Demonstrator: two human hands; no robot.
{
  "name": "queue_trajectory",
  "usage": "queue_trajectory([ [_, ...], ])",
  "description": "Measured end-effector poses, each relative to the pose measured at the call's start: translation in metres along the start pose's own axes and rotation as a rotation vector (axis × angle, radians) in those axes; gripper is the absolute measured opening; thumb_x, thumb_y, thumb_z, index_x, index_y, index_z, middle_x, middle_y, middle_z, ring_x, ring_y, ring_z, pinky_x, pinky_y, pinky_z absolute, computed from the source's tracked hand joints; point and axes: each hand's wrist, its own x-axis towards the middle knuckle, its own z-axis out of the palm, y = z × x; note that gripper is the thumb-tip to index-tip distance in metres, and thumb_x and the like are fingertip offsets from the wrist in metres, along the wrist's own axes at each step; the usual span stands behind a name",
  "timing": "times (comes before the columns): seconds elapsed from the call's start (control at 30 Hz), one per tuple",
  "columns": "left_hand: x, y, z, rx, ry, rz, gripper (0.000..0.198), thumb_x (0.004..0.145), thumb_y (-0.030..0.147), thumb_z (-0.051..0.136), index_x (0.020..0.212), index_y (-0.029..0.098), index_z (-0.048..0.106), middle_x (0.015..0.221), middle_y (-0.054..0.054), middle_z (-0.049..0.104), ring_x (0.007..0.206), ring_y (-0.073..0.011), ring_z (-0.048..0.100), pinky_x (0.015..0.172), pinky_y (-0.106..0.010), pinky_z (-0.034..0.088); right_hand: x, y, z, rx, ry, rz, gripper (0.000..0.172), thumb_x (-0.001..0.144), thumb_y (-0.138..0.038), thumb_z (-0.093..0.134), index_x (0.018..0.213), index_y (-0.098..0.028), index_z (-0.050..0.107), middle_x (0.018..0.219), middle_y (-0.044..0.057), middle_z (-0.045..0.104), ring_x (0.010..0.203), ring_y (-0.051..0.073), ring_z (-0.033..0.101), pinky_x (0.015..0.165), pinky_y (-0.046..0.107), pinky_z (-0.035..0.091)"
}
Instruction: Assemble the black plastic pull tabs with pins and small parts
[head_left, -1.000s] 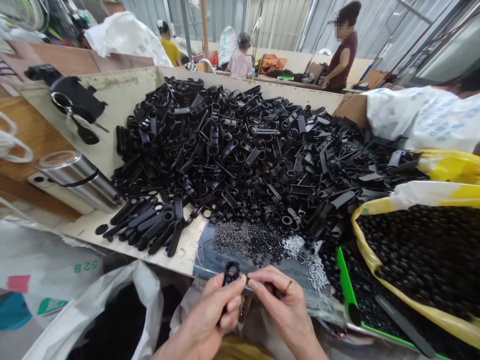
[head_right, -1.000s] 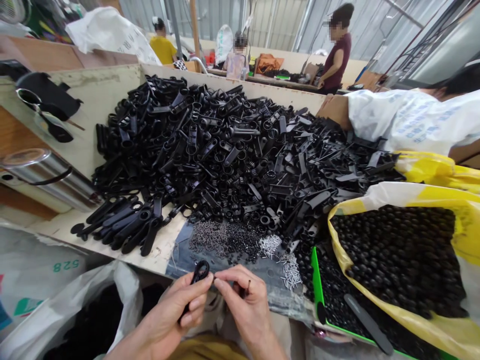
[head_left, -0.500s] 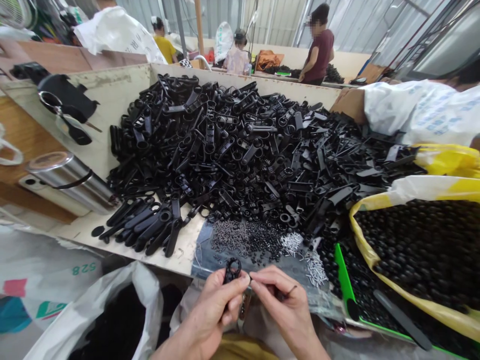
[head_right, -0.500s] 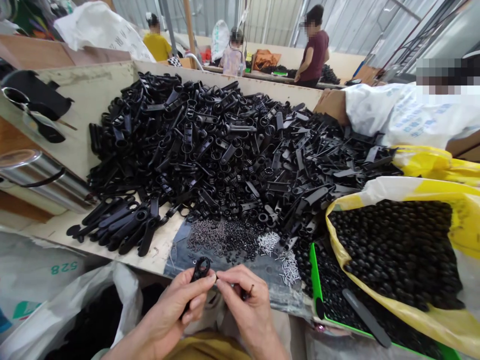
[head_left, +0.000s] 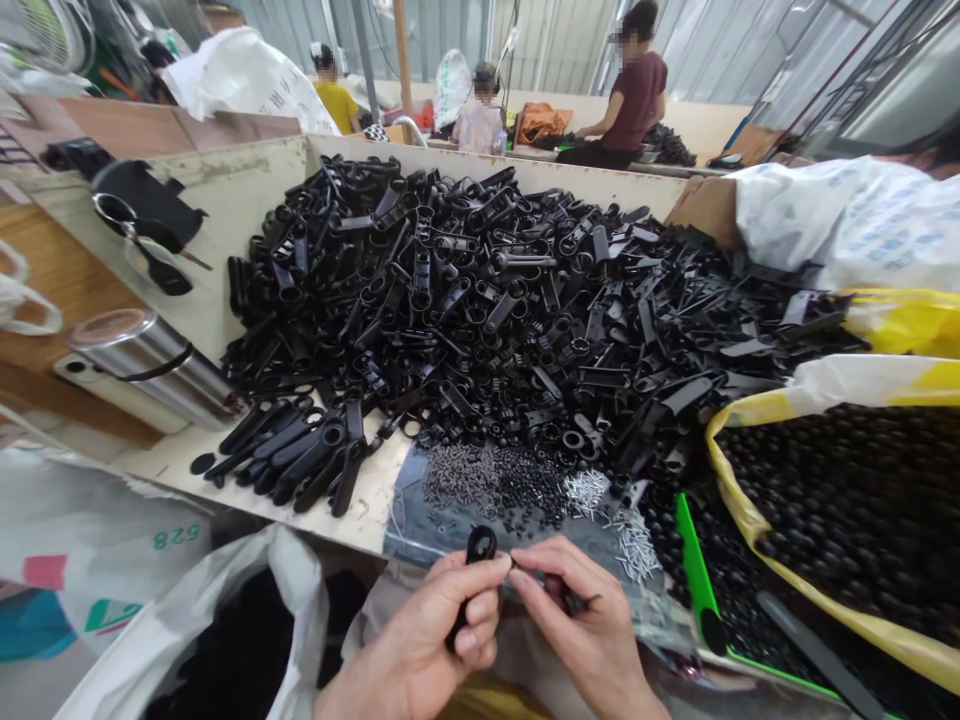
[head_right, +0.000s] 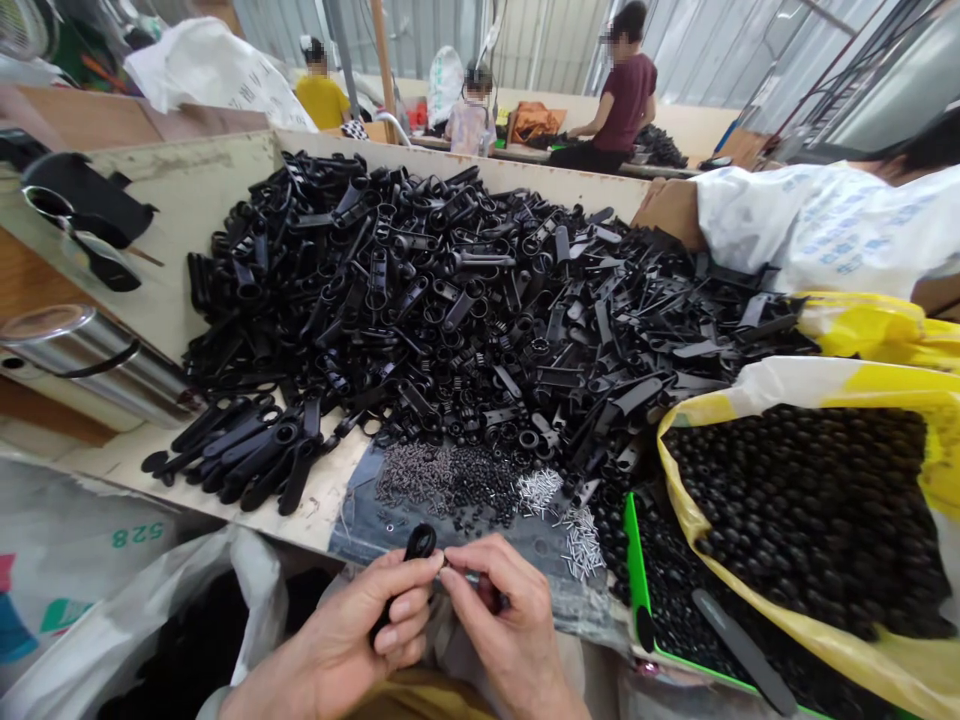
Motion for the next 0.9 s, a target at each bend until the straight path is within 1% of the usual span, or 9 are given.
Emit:
queue_trajectory([
  [0.07,-0.004,0.004,0.003,0.054,-0.045,0.012,0.043,0.067,0.028,0.09,0.069,0.022,0.047,0.046,0.01,0.049,0.038,-0.0032,0.034,0.046,-0.021,0.023,0.001,0.0,-0.001,-0.011,0.007,0.021,0.009,0.092,-0.022,0.07,0.09,-0.022,0.079,0.075,0.003,0.075,0.051,0.013,0.059,0.045,0.023,0.045],
  [0.17,-0.014,0.011,0.004,0.189,-0.118,0.03,0.021,0.07,0.022,0.075,0.086,0.02,0.061,0.059,0.005,0.06,0.045,-0.0062,0.044,0.052,-0.023,0.03,0.004,0.0,-0.002,-0.023,0.016,0.049,0.01,0.091,-0.022,0.07,0.088,-0.022,0.079,0.072,0.002,0.072,0.047,0.012,0.053,0.043,0.023,0.042],
  [0.27,-0.023,0.017,0.0,0.36,-0.124,0.088,0.03,0.069,0.021,0.069,0.098,0.019,0.064,0.074,0.001,0.065,0.057,-0.0086,0.05,0.056,-0.023,0.033,0.006,0.001,-0.001,-0.026,-0.046,0.02,0.009,0.092,-0.02,0.069,0.092,-0.022,0.078,0.075,0.002,0.072,0.05,0.012,0.055,0.044,0.023,0.041],
  [0.4,-0.026,0.019,-0.005,0.471,-0.046,0.104,0.042,0.073,0.038,0.078,0.109,0.02,0.065,0.074,0.003,0.06,0.067,-0.0118,0.051,0.061,-0.023,0.036,0.012,0.004,0.005,-0.048,-0.161,-0.101,0.011,0.093,-0.016,0.068,0.099,-0.021,0.075,0.08,0.003,0.073,0.066,0.017,0.067,0.056,0.025,0.05],
  [0.5,-0.025,0.017,-0.007,0.494,-0.015,0.157,0.049,0.073,0.046,0.081,0.111,0.019,0.068,0.076,0.001,0.062,0.068,-0.0129,0.053,0.065,-0.025,0.04,0.016,0.005,0.009,-0.099,-0.194,-0.161,0.011,0.094,-0.014,0.066,0.101,-0.021,0.073,0.082,0.004,0.073,0.07,0.017,0.069,0.062,0.026,0.052],
  [0.6,-0.02,0.012,-0.012,0.5,0.005,0.267,0.046,0.078,0.045,0.08,0.116,0.02,0.071,0.078,0.0,0.066,0.074,-0.016,0.059,0.078,-0.029,0.047,0.018,0.003,0.012,-0.107,-0.195,-0.13,0.011,0.095,-0.014,0.064,0.099,-0.02,0.072,0.081,0.003,0.072,0.067,0.016,0.068,0.058,0.024,0.051],
  [0.67,-0.015,0.007,-0.016,0.492,0.075,0.339,0.049,0.077,0.042,0.081,0.122,0.023,0.07,0.089,-0.004,0.07,0.088,-0.02,0.064,0.088,-0.03,0.048,0.018,0.002,0.014,-0.097,-0.193,-0.083,0.011,0.095,-0.014,0.063,0.098,-0.021,0.073,0.081,0.003,0.071,0.063,0.014,0.066,0.054,0.023,0.049],
  [0.73,-0.01,0.005,-0.02,0.534,0.138,0.4,0.053,0.075,0.039,0.084,0.124,0.025,0.07,0.098,-0.006,0.072,0.098,-0.0235,0.064,0.09,-0.031,0.049,0.016,0.002,0.015,-0.091,-0.181,-0.043,0.012,0.095,-0.015,0.063,0.097,-0.021,0.073,0.08,0.002,0.071,0.06,0.013,0.063,0.051,0.022,0.046],
  [0.9,-0.008,0.004,-0.023,0.869,0.214,0.474,0.051,0.086,0.042,0.069,0.134,0.023,0.063,0.083,-0.003,0.069,0.089,-0.0235,0.064,0.09,-0.034,0.051,0.014,0.0,0.019,-0.09,-0.142,0.012,0.011,0.097,-0.018,0.062,0.092,-0.021,0.072,0.079,0.001,0.07,0.055,0.012,0.058,0.048,0.021,0.043],
])
